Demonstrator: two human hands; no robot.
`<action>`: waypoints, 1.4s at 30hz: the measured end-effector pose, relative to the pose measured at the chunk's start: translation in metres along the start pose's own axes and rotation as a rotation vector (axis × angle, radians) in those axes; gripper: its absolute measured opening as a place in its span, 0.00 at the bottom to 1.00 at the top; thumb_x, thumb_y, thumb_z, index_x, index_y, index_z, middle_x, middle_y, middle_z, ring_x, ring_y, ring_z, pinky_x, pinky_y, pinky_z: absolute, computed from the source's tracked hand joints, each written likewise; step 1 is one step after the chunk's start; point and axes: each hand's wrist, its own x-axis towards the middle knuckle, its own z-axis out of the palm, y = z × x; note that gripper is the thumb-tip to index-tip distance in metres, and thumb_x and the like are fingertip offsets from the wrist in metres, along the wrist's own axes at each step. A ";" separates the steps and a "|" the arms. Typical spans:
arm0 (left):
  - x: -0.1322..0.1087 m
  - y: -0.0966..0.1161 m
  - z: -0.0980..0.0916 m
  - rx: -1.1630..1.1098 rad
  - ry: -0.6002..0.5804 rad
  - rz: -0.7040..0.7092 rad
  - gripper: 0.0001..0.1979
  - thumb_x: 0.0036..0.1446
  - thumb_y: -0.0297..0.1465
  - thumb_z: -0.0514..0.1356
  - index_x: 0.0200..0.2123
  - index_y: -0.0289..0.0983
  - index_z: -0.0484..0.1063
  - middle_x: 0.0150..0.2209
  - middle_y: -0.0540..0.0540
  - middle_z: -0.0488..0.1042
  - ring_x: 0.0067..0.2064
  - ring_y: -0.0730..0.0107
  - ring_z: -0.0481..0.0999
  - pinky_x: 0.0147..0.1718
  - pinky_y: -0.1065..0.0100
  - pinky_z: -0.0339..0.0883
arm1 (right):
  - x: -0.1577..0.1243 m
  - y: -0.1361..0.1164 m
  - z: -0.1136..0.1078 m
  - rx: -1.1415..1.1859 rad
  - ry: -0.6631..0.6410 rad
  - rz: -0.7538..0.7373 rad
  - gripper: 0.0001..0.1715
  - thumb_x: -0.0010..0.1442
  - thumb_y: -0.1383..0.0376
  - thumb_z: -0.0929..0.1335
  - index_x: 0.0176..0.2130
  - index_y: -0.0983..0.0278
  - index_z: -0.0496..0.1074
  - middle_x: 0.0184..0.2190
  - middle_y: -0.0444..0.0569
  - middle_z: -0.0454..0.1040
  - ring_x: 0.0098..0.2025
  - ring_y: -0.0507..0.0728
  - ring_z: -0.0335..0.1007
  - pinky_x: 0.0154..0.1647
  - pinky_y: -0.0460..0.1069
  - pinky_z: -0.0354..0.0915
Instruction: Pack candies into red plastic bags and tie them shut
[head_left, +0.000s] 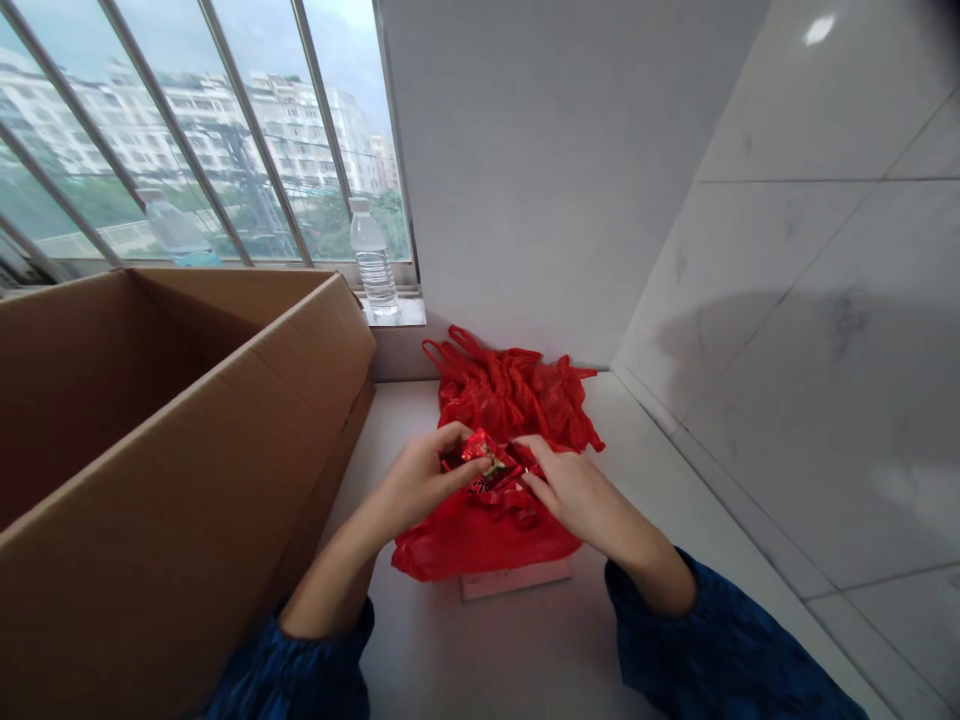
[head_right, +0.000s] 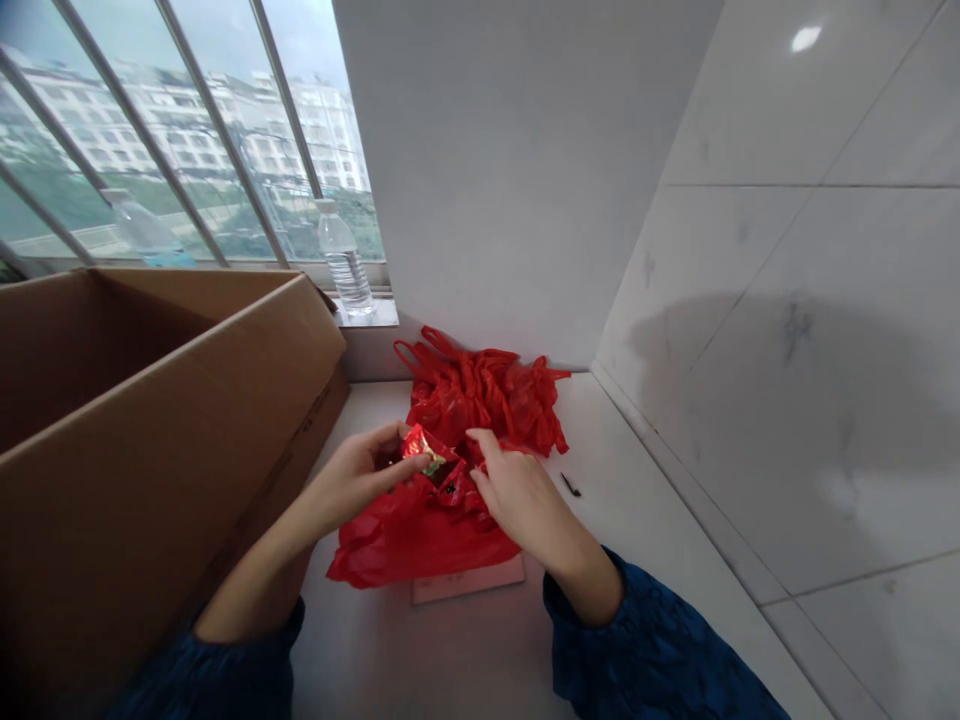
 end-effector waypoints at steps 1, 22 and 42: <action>-0.001 0.003 -0.001 -0.152 0.031 -0.019 0.16 0.63 0.44 0.60 0.36 0.35 0.70 0.33 0.49 0.75 0.33 0.69 0.74 0.32 0.70 0.65 | 0.000 0.000 -0.002 0.084 0.062 -0.010 0.22 0.69 0.67 0.62 0.62 0.62 0.60 0.43 0.54 0.81 0.44 0.63 0.80 0.45 0.55 0.70; -0.006 0.014 0.006 -0.455 0.035 -0.060 0.16 0.64 0.42 0.60 0.33 0.35 0.68 0.30 0.50 0.75 0.29 0.73 0.77 0.30 0.72 0.67 | -0.005 -0.011 -0.009 0.713 0.265 -0.139 0.19 0.71 0.62 0.60 0.60 0.56 0.64 0.52 0.48 0.77 0.51 0.56 0.76 0.52 0.53 0.71; -0.010 0.013 -0.002 -0.008 0.294 0.064 0.17 0.59 0.42 0.65 0.44 0.38 0.69 0.43 0.47 0.77 0.32 0.72 0.75 0.30 0.71 0.68 | -0.005 -0.012 -0.008 0.577 0.240 -0.082 0.23 0.65 0.58 0.68 0.59 0.53 0.68 0.51 0.49 0.78 0.48 0.60 0.79 0.49 0.57 0.75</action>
